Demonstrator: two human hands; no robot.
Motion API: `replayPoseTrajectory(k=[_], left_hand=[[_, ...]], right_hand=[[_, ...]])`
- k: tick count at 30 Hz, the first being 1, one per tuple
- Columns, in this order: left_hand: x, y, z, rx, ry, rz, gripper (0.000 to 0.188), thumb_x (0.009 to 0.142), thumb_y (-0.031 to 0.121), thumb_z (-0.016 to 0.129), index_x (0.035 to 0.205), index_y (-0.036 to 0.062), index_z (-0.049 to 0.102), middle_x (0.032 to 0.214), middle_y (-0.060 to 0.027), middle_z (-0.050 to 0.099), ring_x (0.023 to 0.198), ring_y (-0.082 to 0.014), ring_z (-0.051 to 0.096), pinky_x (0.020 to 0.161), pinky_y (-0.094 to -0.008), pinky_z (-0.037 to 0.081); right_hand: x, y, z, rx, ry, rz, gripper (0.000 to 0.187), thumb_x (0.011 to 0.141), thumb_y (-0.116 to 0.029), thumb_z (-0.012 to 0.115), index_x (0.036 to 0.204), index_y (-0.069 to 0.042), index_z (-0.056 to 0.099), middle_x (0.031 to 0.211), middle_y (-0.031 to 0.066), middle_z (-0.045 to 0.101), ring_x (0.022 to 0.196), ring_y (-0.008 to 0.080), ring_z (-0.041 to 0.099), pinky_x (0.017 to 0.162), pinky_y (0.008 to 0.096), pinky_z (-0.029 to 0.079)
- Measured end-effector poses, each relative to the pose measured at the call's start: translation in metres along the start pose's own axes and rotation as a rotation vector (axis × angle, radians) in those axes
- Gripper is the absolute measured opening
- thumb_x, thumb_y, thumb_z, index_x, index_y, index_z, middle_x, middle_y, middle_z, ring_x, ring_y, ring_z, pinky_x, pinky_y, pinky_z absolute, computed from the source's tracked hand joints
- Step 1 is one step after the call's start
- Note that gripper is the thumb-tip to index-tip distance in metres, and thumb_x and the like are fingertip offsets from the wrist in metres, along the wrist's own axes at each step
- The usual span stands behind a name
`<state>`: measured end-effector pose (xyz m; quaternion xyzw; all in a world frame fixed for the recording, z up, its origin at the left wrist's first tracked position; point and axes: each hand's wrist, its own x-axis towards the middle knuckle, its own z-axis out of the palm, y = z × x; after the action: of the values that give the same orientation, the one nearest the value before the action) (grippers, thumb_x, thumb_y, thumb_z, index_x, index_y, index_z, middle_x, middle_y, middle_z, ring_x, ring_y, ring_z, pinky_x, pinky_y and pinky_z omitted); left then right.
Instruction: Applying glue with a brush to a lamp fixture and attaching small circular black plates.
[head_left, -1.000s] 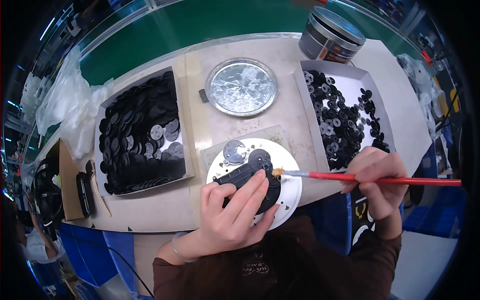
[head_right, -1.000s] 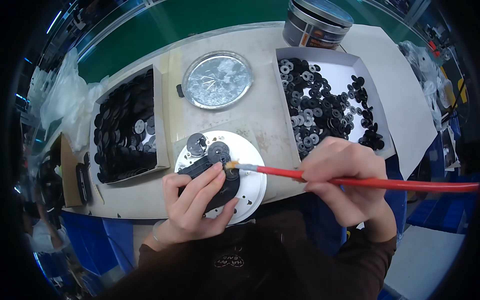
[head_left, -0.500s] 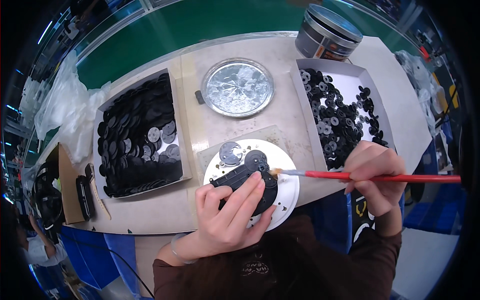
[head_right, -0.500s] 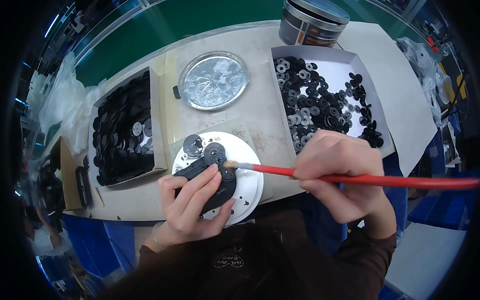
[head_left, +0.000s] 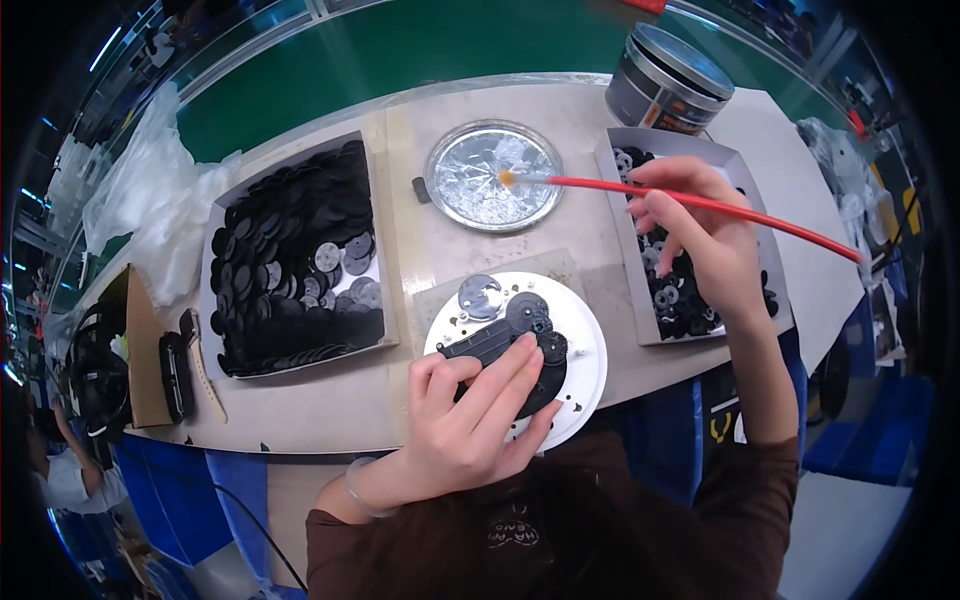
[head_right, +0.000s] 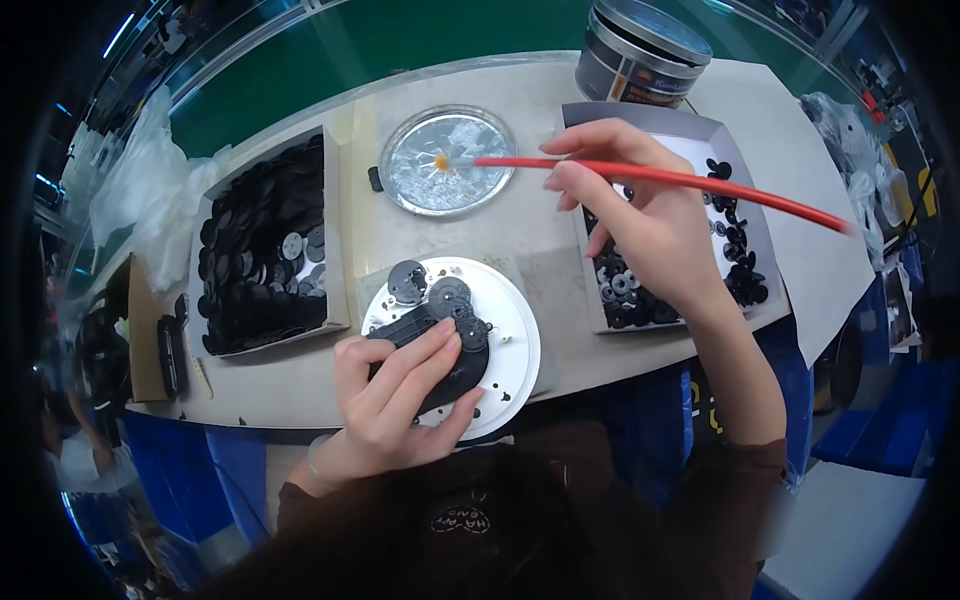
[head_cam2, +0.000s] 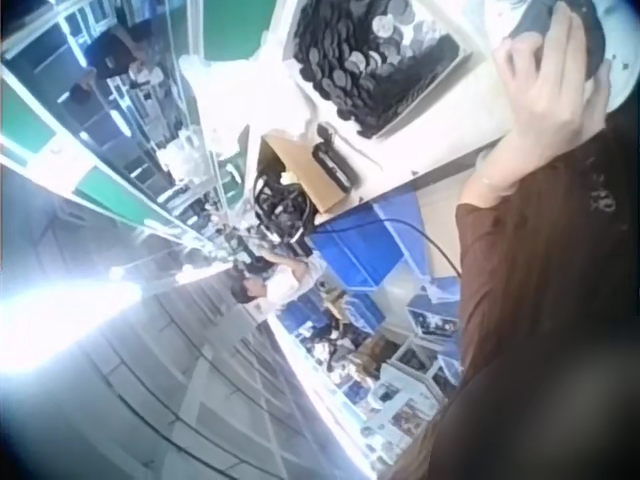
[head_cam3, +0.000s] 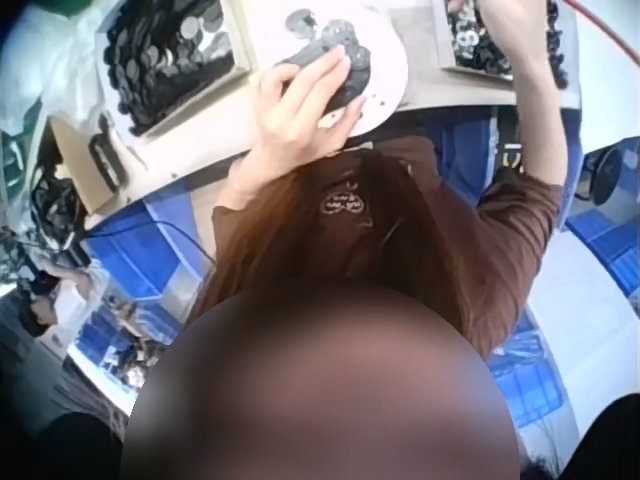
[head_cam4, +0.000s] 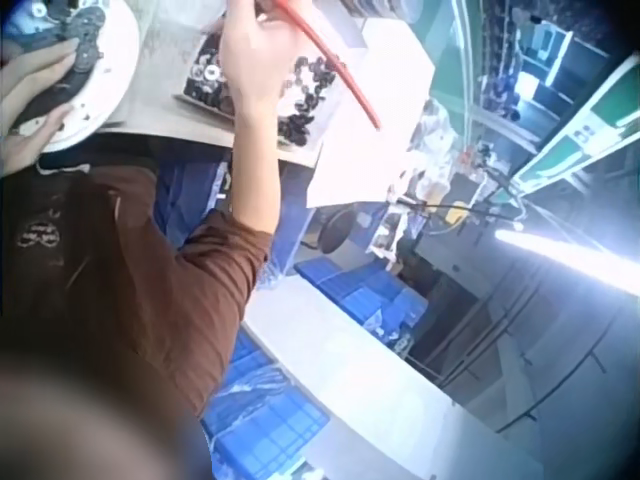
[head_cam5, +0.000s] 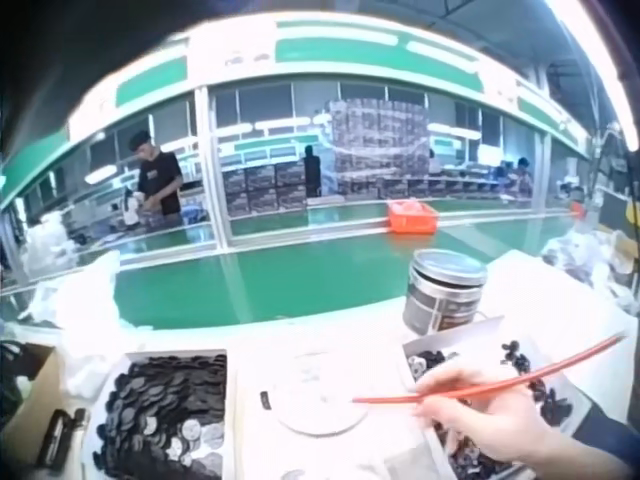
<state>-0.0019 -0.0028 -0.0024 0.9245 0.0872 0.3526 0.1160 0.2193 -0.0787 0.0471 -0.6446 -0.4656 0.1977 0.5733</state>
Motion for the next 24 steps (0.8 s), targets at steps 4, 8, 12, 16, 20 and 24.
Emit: replayPoseTrajectory(k=[4,8,12,16,20,24], left_hand=[[-0.005,-0.002,0.002,-0.019,0.034,0.007,0.039,0.062,0.02,0.071,0.095,0.001,0.063,0.105,-0.0046,0.061,0.067,-0.0162,0.043,0.065,-0.0289,0.033],[-0.006,0.0,0.005,-0.027,0.075,0.005,0.037,0.063,0.021,0.072,0.093,0.0018,0.063,0.103,-0.0043,0.061,0.071,-0.0174,0.044,0.066,-0.0292,0.033],[-0.005,0.002,0.0,-0.075,0.105,-0.046,0.03,0.064,0.022,0.071,0.085,0.0037,0.061,0.087,-0.0037,0.054,0.075,-0.0201,0.044,0.068,-0.0317,0.033],[0.001,0.008,-0.019,-0.071,0.045,0.014,0.028,0.064,0.023,0.072,0.081,0.0044,0.06,0.078,-0.0038,0.046,0.074,-0.0223,0.043,0.067,-0.0358,0.032],[0.047,-0.009,-0.041,0.047,0.008,0.039,0.032,0.062,0.023,0.075,0.086,0.0052,0.063,0.073,-0.0037,0.04,0.07,-0.021,0.038,0.063,-0.0334,0.03],[0.113,-0.094,-0.007,0.147,0.006,-0.048,0.02,0.068,0.017,0.068,0.077,-0.0001,0.062,0.08,-0.0119,0.047,0.081,-0.0265,0.046,0.071,-0.0349,0.039]], right_hand=[[-0.005,0.003,-0.023,0.096,0.111,0.153,0.024,0.091,-0.02,0.046,0.101,0.0,0.054,0.075,0.0054,0.057,0.064,0.0071,0.054,0.037,0.014,0.04],[-0.029,0.02,-0.058,0.071,0.155,0.301,0.03,0.093,-0.027,0.04,0.104,-0.001,0.052,0.068,0.0046,0.056,0.054,0.0061,0.05,0.035,0.0131,0.036],[-0.05,0.024,-0.064,-0.151,0.18,0.398,0.029,0.094,-0.027,0.038,0.105,-0.003,0.052,0.065,0.0032,0.056,0.049,0.0047,0.048,0.037,0.0119,0.033],[-0.068,0.028,-0.081,-0.214,0.195,0.286,0.026,0.095,-0.022,0.037,0.107,-0.005,0.052,0.062,0.002,0.055,0.048,0.0016,0.044,0.039,0.0126,0.029],[-0.087,0.016,-0.086,-0.259,0.227,0.234,0.024,0.094,-0.017,0.038,0.106,-0.002,0.051,0.062,0.0021,0.054,0.047,0.0022,0.044,0.043,0.0133,0.03],[-0.125,0.005,-0.101,-0.136,0.231,0.272,0.021,0.087,-0.012,0.045,0.1,0.004,0.051,0.06,0.0036,0.054,0.045,0.0057,0.045,0.041,0.0148,0.032]])
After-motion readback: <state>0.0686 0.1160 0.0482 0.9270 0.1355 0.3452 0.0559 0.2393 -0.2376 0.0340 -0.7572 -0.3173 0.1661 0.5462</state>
